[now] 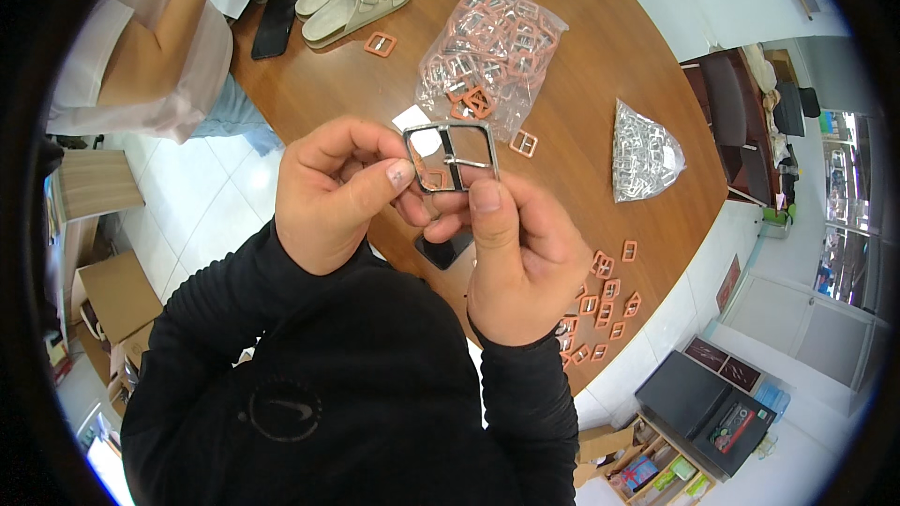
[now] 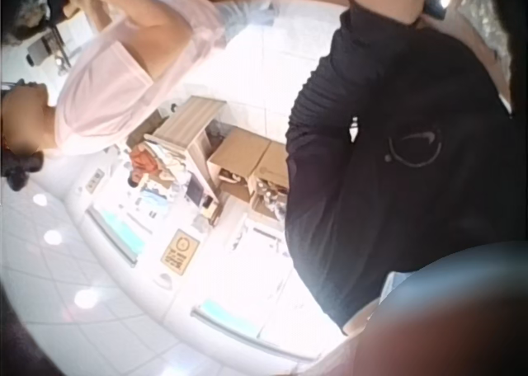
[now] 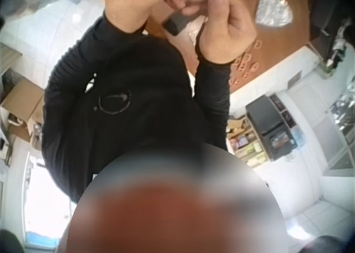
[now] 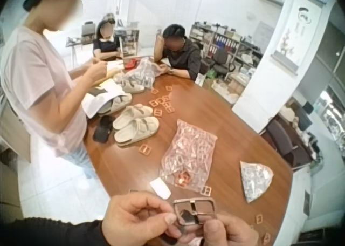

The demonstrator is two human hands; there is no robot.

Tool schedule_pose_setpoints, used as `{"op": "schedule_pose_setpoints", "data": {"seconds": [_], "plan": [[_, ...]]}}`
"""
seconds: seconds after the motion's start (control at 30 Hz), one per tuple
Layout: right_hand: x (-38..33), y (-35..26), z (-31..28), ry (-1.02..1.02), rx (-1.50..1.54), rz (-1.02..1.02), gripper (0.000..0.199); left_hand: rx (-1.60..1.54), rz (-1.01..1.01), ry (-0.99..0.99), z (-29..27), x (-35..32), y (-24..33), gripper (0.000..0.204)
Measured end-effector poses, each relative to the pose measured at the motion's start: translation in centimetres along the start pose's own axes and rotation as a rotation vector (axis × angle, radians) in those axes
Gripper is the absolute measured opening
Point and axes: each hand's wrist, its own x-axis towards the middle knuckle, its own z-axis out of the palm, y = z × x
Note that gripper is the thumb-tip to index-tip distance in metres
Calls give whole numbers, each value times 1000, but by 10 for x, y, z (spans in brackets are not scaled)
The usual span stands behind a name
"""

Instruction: The person assembles small metal buckle parts by hand, inserting a pin into each buckle frame. They handle the parts one at a time, inspecting each assembled unit before placing it on the table. The person also gathers assembled buckles and places them into a plastic bag.

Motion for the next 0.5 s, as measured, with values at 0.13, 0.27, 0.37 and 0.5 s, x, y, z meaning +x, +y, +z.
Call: {"op": "schedule_pose_setpoints", "data": {"seconds": [0.13, 0.27, 0.37, 0.5], "plan": [[-1, 5, -1, -32, -80, -128, 22, -4, 43, -27, -2, 2, -1, 8], [-1, 7, -1, -48, -81, -141, 22, -44, 45, -27, -2, 2, -2, 10], [0, 6, -2, -50, -59, -58, 27, -27, -5, -16, -2, 1, 0, 11], [1, 7, -4, -35, 61, 94, 30, -15, -16, -13, -3, 1, 0, 11]]}}
